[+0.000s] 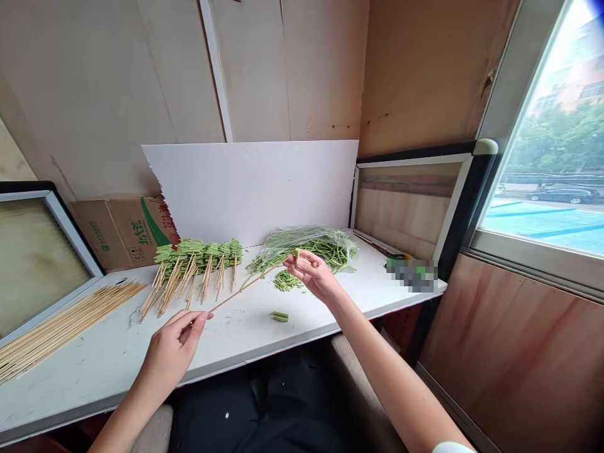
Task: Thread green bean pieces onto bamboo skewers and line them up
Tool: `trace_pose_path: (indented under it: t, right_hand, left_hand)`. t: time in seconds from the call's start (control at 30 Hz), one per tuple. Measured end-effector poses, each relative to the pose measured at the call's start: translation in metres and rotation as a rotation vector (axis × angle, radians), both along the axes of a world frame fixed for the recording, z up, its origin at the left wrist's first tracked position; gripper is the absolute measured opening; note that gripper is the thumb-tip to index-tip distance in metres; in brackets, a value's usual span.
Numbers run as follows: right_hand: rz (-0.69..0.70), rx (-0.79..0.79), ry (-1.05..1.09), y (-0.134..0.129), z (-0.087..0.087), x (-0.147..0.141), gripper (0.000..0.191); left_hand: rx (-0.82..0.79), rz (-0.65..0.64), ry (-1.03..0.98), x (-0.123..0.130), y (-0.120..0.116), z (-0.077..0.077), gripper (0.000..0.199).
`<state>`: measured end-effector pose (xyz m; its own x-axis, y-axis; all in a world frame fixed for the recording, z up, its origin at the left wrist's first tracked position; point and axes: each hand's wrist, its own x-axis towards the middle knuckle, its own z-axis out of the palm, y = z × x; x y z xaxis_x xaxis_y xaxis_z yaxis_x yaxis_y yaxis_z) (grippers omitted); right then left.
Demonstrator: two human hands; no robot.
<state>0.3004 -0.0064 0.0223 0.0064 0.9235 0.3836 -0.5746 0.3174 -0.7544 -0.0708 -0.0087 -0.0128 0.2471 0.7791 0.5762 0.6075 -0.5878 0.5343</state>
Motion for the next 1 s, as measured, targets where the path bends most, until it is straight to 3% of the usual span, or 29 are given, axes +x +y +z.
trace_pose_path:
  t: [0.53,1.0]
  right_hand:
    - [0.068,-0.011,-0.075,-0.0026,-0.0004,-0.0041,0.040]
    - [-0.003,0.013,-0.176,-0.0005,-0.0018,-0.0021,0.032]
  left_hand:
    - [0.018,-0.024,-0.007,0.0074,-0.0065,0.0025,0.039]
    - [-0.007,-0.006,-0.003,0.0051,-0.0027,0.0002,0.040]
